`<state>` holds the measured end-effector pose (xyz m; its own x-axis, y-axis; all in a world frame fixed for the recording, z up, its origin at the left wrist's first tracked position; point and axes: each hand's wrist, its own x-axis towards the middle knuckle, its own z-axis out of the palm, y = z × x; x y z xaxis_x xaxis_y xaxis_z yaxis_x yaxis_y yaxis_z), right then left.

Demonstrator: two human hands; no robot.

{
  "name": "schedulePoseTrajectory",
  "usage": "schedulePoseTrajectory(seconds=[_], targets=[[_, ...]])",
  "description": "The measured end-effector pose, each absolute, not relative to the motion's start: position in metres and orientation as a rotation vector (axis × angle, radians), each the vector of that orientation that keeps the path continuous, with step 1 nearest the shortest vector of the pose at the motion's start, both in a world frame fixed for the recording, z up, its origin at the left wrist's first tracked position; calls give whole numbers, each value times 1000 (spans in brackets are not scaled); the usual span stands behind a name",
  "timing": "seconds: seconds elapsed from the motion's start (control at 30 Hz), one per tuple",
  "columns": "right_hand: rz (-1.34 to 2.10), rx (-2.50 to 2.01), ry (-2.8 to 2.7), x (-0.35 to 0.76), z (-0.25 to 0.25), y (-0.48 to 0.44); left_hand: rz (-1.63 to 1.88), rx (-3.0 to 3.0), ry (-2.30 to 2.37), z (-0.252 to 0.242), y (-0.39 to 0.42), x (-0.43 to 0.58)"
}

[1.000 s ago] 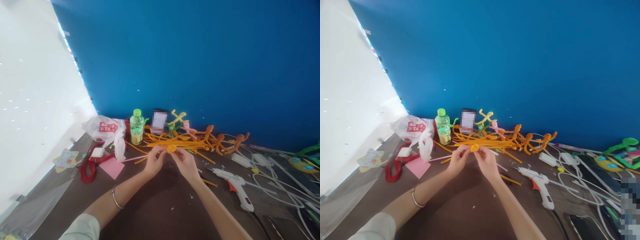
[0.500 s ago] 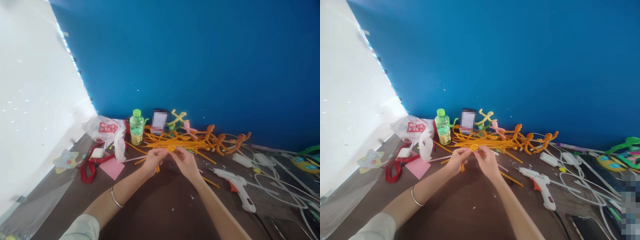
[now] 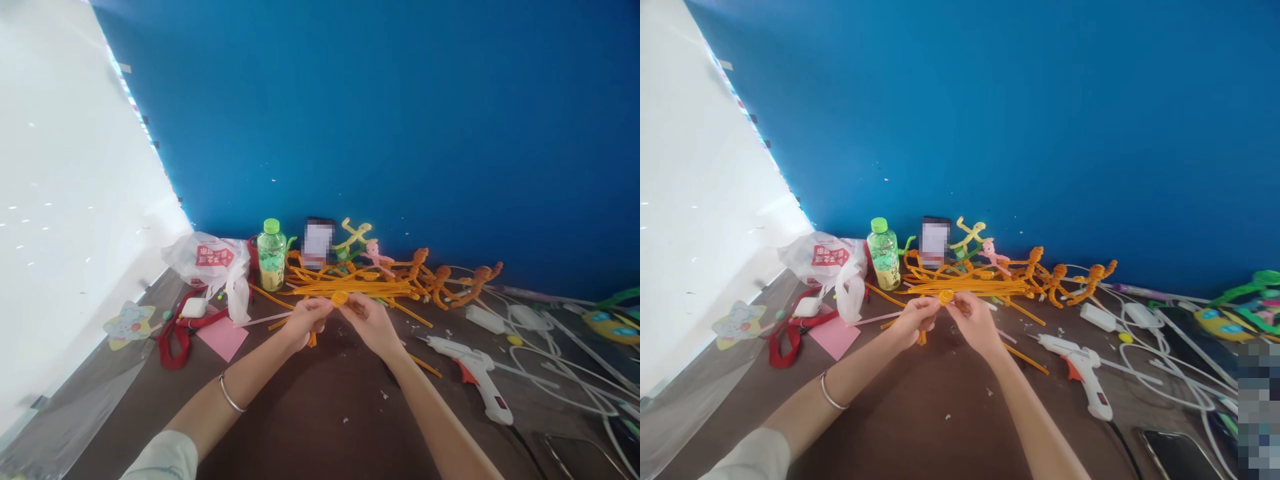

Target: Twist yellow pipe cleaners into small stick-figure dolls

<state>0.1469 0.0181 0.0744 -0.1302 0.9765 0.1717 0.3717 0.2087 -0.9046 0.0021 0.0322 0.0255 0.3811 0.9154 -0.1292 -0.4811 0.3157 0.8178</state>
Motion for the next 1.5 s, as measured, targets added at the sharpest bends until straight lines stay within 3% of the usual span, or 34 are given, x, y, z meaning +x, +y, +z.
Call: schedulePoseTrajectory(seconds=[0.2, 0.47, 0.6, 1.0, 1.1, 1.3, 1.5], targets=[[791, -1342, -1780, 153, 69, 29, 914, 853, 593, 25, 36, -1], [-169, -1393, -2126, 170, 42, 32, 1196, 667, 565, 14, 42, -1], [-388, -1400, -2101, 172, 19, 25, 1229, 614, 544, 12, 44, -1], [-471, -1341, -1834, 170, 9, 9, 1209, 509, 544, 20, 42, -7], [-335, -1306, -1866, 165, 6, 7, 1194, 555, 562, 21, 40, -6], [271, -1211, -1851, 149, -3, 8, 1052, 534, 444, 23, 35, -6], [92, -1273, -1791, 147, 8, 7, 969, 571, 465, 26, 33, -8]])
